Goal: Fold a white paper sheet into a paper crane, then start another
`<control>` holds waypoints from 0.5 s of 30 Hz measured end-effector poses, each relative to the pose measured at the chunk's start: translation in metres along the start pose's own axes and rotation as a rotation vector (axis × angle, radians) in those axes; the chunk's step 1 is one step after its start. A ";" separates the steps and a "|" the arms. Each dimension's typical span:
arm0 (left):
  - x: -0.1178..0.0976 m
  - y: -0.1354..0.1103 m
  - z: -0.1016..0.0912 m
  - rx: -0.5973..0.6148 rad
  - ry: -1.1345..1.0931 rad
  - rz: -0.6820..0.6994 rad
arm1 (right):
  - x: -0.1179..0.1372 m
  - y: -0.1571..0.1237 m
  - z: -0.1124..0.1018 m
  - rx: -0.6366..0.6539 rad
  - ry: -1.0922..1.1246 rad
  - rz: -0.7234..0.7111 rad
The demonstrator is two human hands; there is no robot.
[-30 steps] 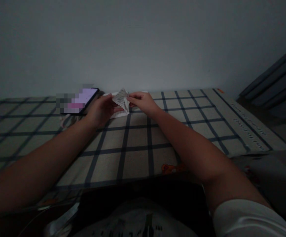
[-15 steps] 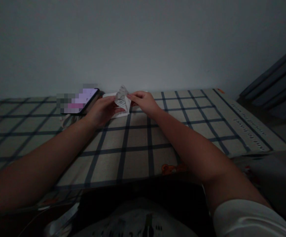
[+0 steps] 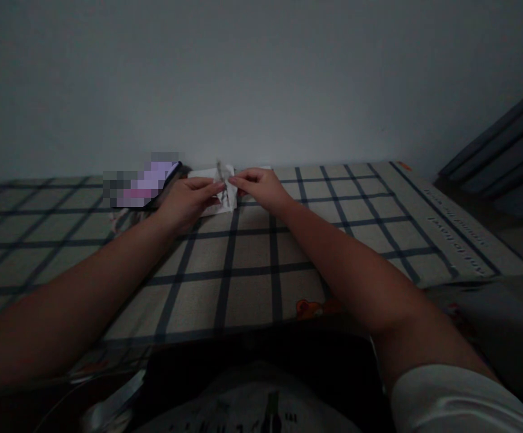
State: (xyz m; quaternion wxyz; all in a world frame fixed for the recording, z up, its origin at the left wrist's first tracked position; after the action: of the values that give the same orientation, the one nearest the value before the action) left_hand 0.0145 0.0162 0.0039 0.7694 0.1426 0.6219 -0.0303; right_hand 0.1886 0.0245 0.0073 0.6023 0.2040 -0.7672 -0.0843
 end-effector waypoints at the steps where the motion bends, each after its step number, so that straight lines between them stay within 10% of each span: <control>1: 0.000 0.000 -0.001 -0.010 0.009 -0.003 | 0.000 0.000 0.000 0.006 -0.011 -0.006; 15: 0.002 0.000 0.001 0.015 -0.073 -0.010 | -0.001 0.001 -0.002 -0.013 -0.019 -0.032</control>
State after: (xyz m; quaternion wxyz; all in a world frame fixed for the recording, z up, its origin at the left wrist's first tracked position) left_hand 0.0165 0.0164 0.0019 0.7904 0.1441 0.5937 -0.0444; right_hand 0.1906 0.0263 0.0069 0.5946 0.2117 -0.7691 -0.1009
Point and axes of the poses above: each hand's wrist, its own y-axis towards the middle knuckle, its own z-axis out of the palm, x = y × z, the point moved 4 cm from there along y, towards the middle knuckle, and after that the axes turned 9 degrees about -y, right-handed, at the moved point
